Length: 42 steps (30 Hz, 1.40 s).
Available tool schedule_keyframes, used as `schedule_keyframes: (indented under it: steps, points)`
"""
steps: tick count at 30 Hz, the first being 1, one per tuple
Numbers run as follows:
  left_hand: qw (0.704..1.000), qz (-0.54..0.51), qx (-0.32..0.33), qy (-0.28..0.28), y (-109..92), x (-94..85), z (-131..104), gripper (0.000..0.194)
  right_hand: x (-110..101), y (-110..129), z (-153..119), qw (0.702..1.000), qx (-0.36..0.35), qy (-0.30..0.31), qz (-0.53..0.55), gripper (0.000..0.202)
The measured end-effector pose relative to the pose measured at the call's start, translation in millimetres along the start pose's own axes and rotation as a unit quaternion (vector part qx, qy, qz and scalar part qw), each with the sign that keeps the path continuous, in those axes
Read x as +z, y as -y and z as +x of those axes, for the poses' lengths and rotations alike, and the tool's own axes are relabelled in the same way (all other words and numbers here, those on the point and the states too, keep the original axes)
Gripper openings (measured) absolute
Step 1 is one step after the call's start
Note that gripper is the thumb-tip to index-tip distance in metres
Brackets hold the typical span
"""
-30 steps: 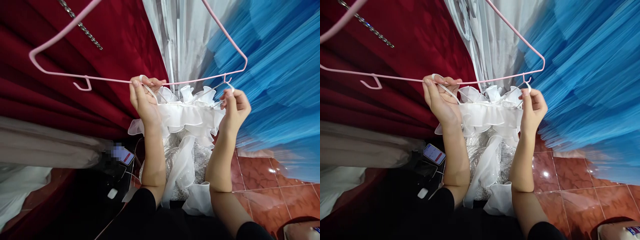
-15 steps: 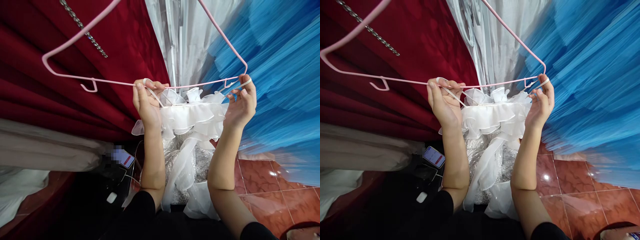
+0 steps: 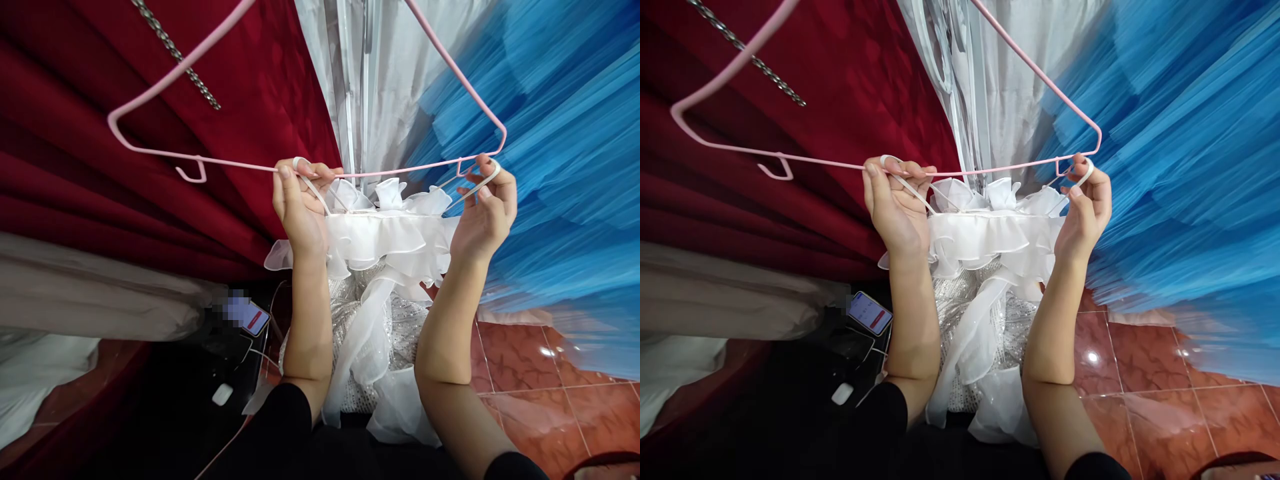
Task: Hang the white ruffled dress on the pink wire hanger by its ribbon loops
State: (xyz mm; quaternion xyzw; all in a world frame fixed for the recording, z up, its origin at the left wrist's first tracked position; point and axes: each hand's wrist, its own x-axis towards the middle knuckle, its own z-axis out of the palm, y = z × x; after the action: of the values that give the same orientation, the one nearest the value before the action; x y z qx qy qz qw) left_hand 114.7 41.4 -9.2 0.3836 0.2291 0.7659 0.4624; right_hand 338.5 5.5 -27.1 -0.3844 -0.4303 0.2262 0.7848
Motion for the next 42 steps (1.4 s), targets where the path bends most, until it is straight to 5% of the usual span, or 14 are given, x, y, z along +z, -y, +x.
schedule_keyframes:
  steps: [3, 7, 10, 14, 18, 22, 29, 37, 42]
  points:
    - [1.0, 0.001, 0.004, 0.003, -2, -0.5, -1, 0.028, -2, -4, 4, 0.999, 0.019, -0.035, 0.014, 0.034]
    - [0.999, -0.015, -0.015, 0.024, 2, -3.2, -1, 0.027, -13, -14, 3, 0.969, 0.135, -0.193, 0.081, 0.023]
    - [0.999, -0.016, -0.024, 0.032, 8, -2.1, -1, 0.027, -13, -14, -9, 0.953, 0.101, -0.265, 0.104, 0.022]
    - [0.999, -0.02, -0.008, 0.029, 13, 4.2, -4, 0.028, 22, 7, -31, 0.983, -0.033, -0.166, 0.074, 0.02]
    - [1.0, -0.008, 0.003, 0.025, 13, 7.9, -8, 0.029, 73, 24, -43, 0.998, -0.048, 0.035, -0.031, 0.011]
    - [0.999, -0.024, -0.001, 0.036, 15, 6.4, -11, 0.028, 102, 10, -40, 0.976, -0.048, 0.193, -0.088, 0.016]
    - [0.997, 0.029, -0.039, 0.053, 13, -4.8, -23, 0.024, 97, -5, -34, 0.974, -0.072, 0.143, -0.157, 0.021]
    - [0.973, 0.104, 0.107, -0.178, -25, -58.0, -34, 0.03, 89, 1, -25, 0.976, -0.058, 0.138, -0.157, 0.022]
    - [0.971, 0.115, 0.138, -0.156, -61, -58.6, -30, 0.025, 91, -1, -26, 0.972, -0.06, 0.149, -0.17, 0.02]
